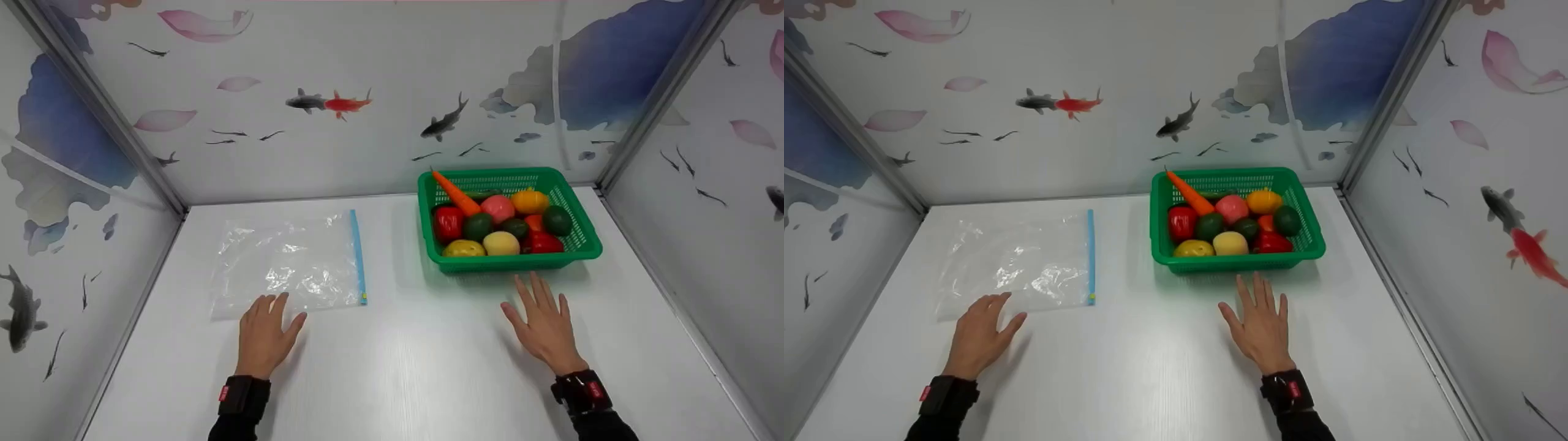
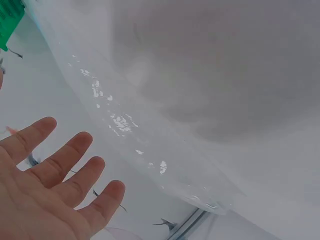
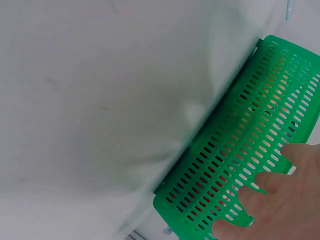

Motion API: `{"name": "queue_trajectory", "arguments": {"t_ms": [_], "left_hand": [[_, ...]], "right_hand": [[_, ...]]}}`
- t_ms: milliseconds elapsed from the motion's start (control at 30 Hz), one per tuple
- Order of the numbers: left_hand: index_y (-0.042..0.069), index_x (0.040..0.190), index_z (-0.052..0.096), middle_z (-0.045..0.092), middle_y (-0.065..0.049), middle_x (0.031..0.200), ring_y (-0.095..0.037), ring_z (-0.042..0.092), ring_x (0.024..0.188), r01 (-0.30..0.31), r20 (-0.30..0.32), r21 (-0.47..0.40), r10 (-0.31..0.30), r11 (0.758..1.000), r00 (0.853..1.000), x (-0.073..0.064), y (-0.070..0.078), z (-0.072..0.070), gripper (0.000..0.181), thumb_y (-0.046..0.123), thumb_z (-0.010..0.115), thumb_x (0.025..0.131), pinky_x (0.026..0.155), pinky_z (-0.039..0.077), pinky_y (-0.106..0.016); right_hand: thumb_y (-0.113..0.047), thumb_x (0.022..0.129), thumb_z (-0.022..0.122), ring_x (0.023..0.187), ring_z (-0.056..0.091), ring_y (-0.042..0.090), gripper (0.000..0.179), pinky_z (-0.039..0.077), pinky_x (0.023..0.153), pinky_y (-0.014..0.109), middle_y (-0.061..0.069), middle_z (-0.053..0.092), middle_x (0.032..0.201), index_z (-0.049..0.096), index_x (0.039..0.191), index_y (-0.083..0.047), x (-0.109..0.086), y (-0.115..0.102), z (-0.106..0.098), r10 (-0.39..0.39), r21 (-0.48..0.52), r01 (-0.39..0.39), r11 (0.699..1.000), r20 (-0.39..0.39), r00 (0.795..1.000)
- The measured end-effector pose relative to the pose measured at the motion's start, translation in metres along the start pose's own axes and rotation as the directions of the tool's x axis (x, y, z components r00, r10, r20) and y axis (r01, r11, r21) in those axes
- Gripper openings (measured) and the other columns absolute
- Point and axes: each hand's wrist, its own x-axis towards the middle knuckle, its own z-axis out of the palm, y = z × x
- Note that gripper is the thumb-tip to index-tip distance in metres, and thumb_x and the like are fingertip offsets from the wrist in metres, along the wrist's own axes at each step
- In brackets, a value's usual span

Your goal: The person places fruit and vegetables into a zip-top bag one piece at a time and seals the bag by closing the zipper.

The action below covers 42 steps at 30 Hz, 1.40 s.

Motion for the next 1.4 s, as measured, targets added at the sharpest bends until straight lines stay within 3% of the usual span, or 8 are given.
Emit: {"name": "queue_trajectory", "arguments": {"t_ms": [133,400,800,967,1167,1400], "left_hand": [[0.003,0.135,0.055,0.055,-0.023,0.133,-0.040,0.051,0.125,-0.027,-0.003,-0.036,0.027,0.999,1.000,0.008,0.012,0.002,0.056,0.037,0.065,0.092,0.098,0.042,-0.057],[0.003,0.134,0.056,0.064,-0.021,0.119,-0.036,0.063,0.108,-0.059,0.029,-0.038,0.060,0.998,0.998,0.018,0.034,0.016,0.051,0.033,0.065,0.093,0.087,0.051,-0.050],[0.011,0.133,0.060,0.069,-0.016,0.103,-0.032,0.068,0.089,-0.150,0.044,-0.020,0.151,0.988,0.988,0.030,0.070,0.039,0.046,0.027,0.068,0.090,0.073,0.054,-0.045],[0.013,0.133,0.059,0.067,-0.016,0.106,-0.032,0.066,0.091,-0.205,0.087,-0.010,0.206,0.979,0.975,0.035,0.082,0.040,0.047,0.026,0.069,0.089,0.072,0.054,-0.045],[0.011,0.130,0.061,0.067,-0.017,0.105,-0.033,0.065,0.091,-0.260,0.086,-0.006,0.259,0.966,0.962,0.040,0.094,0.044,0.044,0.024,0.070,0.089,0.072,0.054,-0.046],[0.018,0.133,0.061,0.059,-0.021,0.122,-0.036,0.059,0.109,-0.227,0.149,0.017,0.222,0.974,0.964,0.043,0.099,0.060,0.046,0.023,0.069,0.088,0.084,0.051,-0.050]], "right_hand": [[-0.059,0.099,0.040,0.148,0.016,0.042,0.072,0.005,0.114,0.067,0.022,0.018,0.161,0.031,0.154,-0.013,-0.002,-0.002,0.001,-0.005,-0.003,0.005,1.000,0.008,1.000],[-0.058,0.100,0.039,0.147,0.018,0.042,0.070,0.009,0.114,0.065,0.023,0.022,0.159,0.033,0.153,-0.012,-0.005,-0.005,0.003,-0.009,0.013,0.009,1.000,0.026,1.000],[-0.059,0.098,0.042,0.141,0.036,0.040,0.069,0.030,0.110,0.061,0.021,0.040,0.152,0.041,0.150,-0.014,-0.004,-0.028,0.013,-0.060,0.040,0.059,0.997,0.020,0.998],[-0.059,0.097,0.044,0.137,0.044,0.038,0.066,0.036,0.108,0.057,0.019,0.045,0.149,0.044,0.149,-0.018,-0.004,-0.041,0.017,-0.085,0.053,0.083,0.995,0.038,0.996],[-0.062,0.097,0.042,0.135,0.047,0.035,0.067,0.039,0.107,0.056,0.016,0.048,0.147,0.043,0.149,-0.021,-0.001,-0.061,0.021,-0.109,0.088,0.101,0.991,0.094,0.990],[-0.066,0.095,0.042,0.130,0.053,0.029,0.068,0.041,0.106,0.052,0.007,0.057,0.140,0.051,0.143,-0.019,0.007,-0.091,0.030,-0.125,0.152,0.095,0.984,0.201,0.972]]}}
